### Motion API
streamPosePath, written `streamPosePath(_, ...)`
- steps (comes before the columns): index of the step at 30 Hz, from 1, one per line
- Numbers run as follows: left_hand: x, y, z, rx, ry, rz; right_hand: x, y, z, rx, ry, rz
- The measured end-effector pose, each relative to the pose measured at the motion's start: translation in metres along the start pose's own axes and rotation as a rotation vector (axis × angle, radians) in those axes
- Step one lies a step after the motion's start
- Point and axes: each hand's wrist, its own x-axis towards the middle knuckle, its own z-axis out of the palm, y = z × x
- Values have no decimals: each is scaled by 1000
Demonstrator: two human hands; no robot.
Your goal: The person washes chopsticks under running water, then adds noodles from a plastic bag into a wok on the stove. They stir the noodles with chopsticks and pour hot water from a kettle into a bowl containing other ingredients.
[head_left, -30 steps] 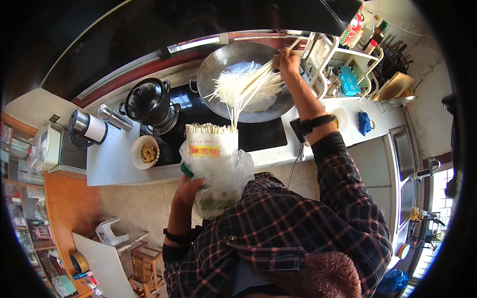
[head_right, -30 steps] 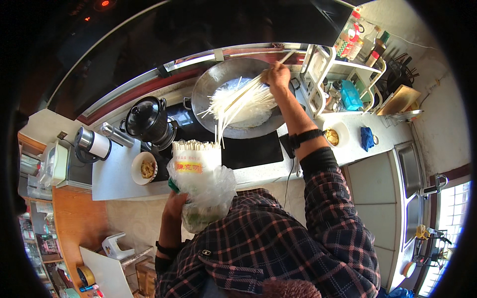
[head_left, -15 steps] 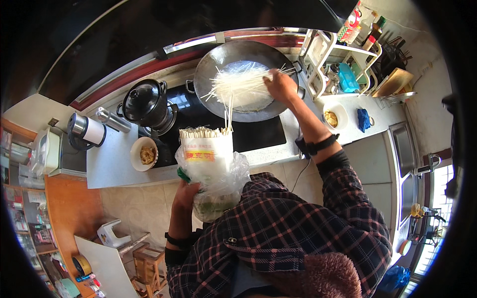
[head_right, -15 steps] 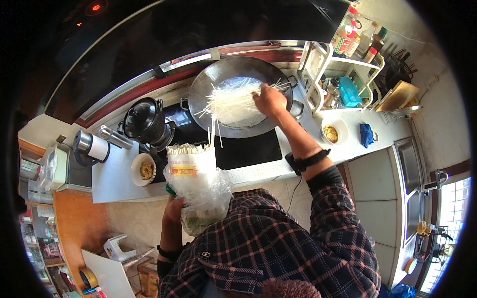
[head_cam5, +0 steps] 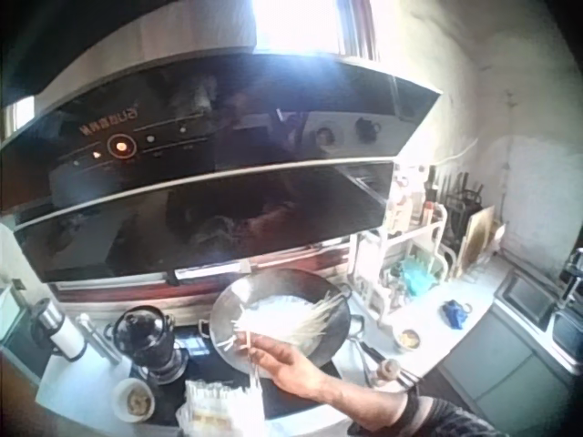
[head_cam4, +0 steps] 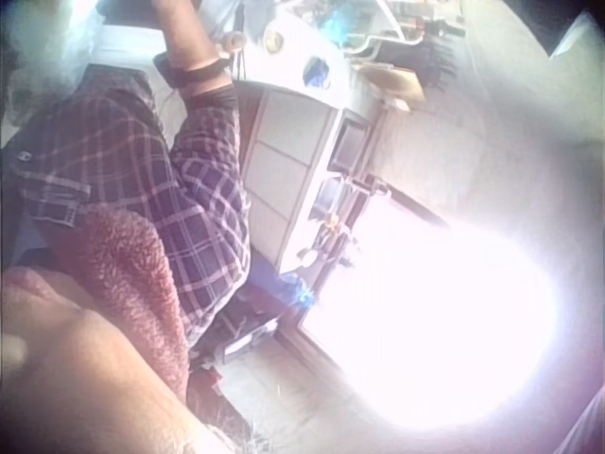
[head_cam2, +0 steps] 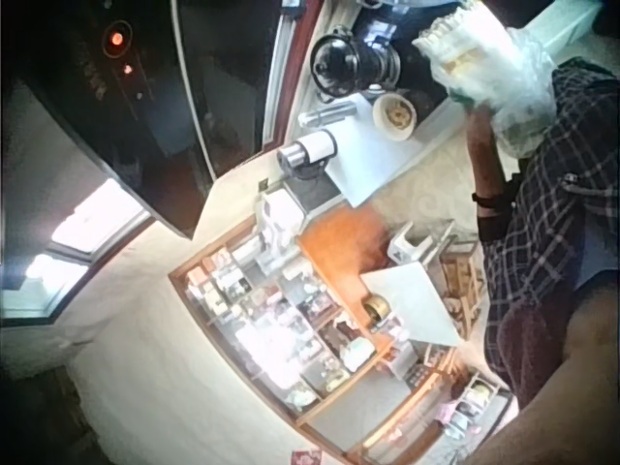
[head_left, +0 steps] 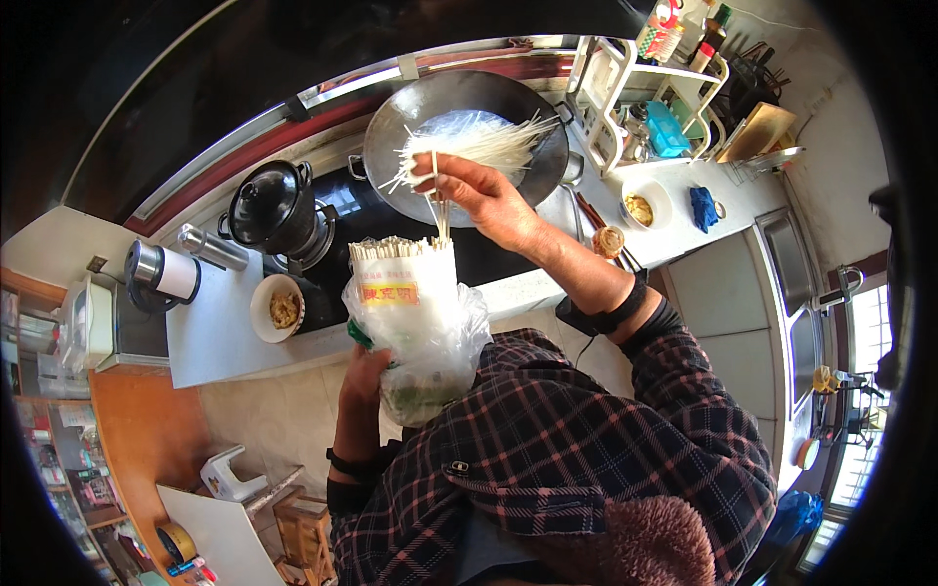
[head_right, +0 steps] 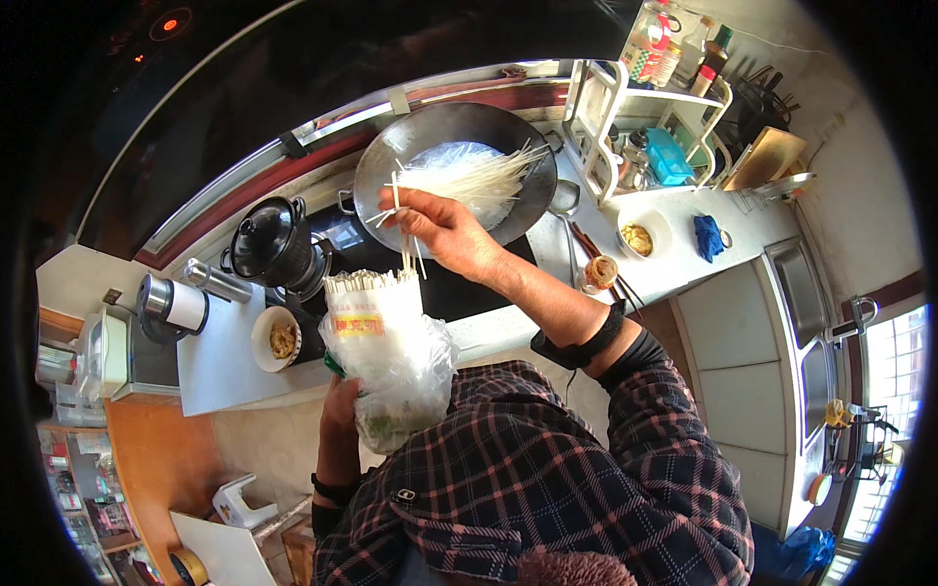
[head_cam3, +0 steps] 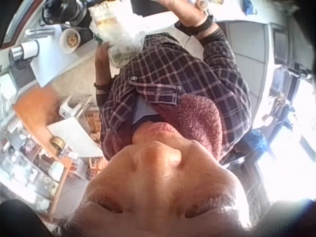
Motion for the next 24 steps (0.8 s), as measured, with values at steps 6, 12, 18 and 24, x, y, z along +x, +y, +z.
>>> streamPosePath(6,3,-13,-14,-42,-77,93,-30,-12,21,-155,-180,160)
streamPosePath(12,1,-17,-33,19,-233,98,-11,-40,24,-136,-106,12)
streamPosePath(18,1,-25,-37,7,-254,66,-35,-45,55,-506,-323,-134)
streamPosePath(24,5,-35,-51,47,-243,3,-79,-45,20,-218,168,37)
